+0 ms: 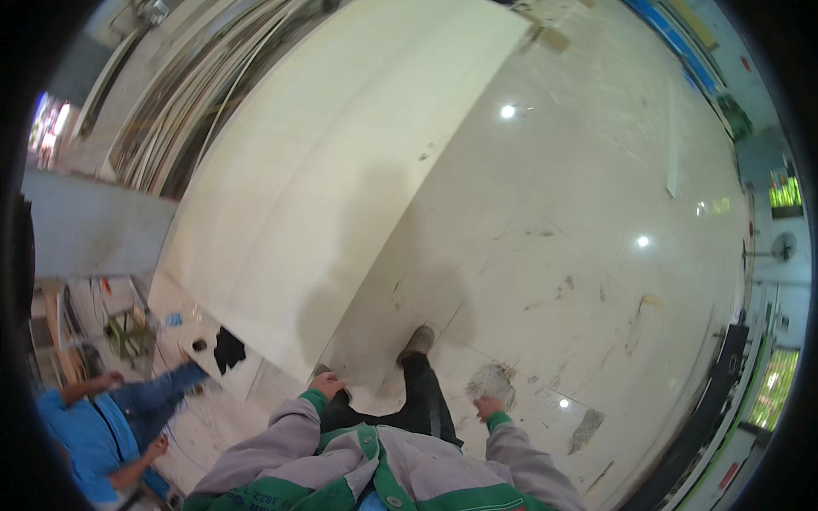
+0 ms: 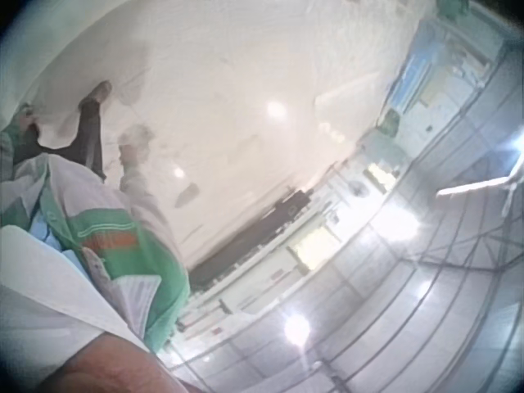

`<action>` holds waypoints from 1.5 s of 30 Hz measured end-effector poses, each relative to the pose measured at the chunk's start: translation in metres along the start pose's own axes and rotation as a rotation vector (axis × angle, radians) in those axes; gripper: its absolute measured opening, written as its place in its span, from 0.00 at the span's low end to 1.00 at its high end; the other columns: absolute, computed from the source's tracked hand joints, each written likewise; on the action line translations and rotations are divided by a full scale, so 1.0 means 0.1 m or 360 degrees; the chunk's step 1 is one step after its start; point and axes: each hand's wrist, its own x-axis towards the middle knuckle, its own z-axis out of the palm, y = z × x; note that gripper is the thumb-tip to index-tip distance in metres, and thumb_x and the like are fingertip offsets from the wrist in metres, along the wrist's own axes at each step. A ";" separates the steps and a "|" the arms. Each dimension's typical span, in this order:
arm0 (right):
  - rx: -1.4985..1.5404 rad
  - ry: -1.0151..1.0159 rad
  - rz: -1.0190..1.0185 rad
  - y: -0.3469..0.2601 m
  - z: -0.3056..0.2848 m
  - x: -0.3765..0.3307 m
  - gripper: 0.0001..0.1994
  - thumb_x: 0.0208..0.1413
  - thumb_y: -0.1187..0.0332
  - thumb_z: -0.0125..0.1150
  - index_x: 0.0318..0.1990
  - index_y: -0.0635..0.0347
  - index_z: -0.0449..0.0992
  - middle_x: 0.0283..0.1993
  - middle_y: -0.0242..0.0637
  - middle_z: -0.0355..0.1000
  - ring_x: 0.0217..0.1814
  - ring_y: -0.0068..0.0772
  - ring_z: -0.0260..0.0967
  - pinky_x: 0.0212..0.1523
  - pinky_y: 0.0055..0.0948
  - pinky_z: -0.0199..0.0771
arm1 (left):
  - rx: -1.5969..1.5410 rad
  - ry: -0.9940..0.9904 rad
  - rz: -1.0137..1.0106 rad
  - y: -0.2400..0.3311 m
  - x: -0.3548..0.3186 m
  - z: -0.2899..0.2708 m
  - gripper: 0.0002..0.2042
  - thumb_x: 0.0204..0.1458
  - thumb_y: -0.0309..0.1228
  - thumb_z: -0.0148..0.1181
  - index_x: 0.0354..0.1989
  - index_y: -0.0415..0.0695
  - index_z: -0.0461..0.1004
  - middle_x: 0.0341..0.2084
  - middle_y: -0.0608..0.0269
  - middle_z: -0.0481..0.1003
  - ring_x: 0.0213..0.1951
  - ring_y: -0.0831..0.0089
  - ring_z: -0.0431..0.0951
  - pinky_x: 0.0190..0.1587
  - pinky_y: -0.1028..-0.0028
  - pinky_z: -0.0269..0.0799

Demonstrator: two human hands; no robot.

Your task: The person uses a blue air blower to clean a large white board, then carries it with another worker to a workbench. The person measures the board with a tape measure and marks it with a green marker.

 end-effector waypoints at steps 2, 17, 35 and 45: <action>0.1301 0.0198 0.0894 0.56 -0.57 0.09 0.22 0.59 0.54 0.60 0.55 0.61 0.76 0.43 0.44 0.79 0.47 0.41 0.78 0.52 0.40 0.77 | -0.0106 0.0054 0.0142 0.70 0.13 -0.05 0.37 0.49 0.50 0.68 0.62 0.37 0.69 0.50 0.45 0.79 0.54 0.57 0.78 0.58 0.63 0.72; 0.1633 0.1199 0.1243 4.18 -4.63 0.31 0.23 0.59 0.58 0.65 0.57 0.61 0.74 0.37 0.41 0.78 0.30 0.30 0.74 0.28 0.32 0.77 | 0.0522 -0.0079 -0.0648 3.10 1.46 -1.03 0.40 0.49 0.56 0.64 0.61 0.32 0.70 0.60 0.42 0.72 0.62 0.52 0.72 0.64 0.63 0.67; 0.1122 0.0375 0.1226 8.06 -6.61 1.27 0.18 0.61 0.52 0.54 0.31 0.54 0.83 0.29 0.40 0.81 0.37 0.39 0.81 0.46 0.44 0.77 | 0.0094 0.0487 0.0760 12.28 4.32 -2.32 0.32 0.52 0.51 0.63 0.59 0.39 0.73 0.52 0.46 0.78 0.55 0.56 0.77 0.60 0.63 0.70; 0.2366 0.1351 0.0876 10.84 -11.99 2.52 0.24 0.61 0.52 0.61 0.55 0.63 0.74 0.41 0.40 0.75 0.35 0.32 0.76 0.30 0.32 0.79 | 0.0277 0.0090 0.0000 12.54 5.17 -2.20 0.32 0.51 0.53 0.61 0.55 0.35 0.76 0.55 0.42 0.75 0.59 0.52 0.74 0.63 0.61 0.67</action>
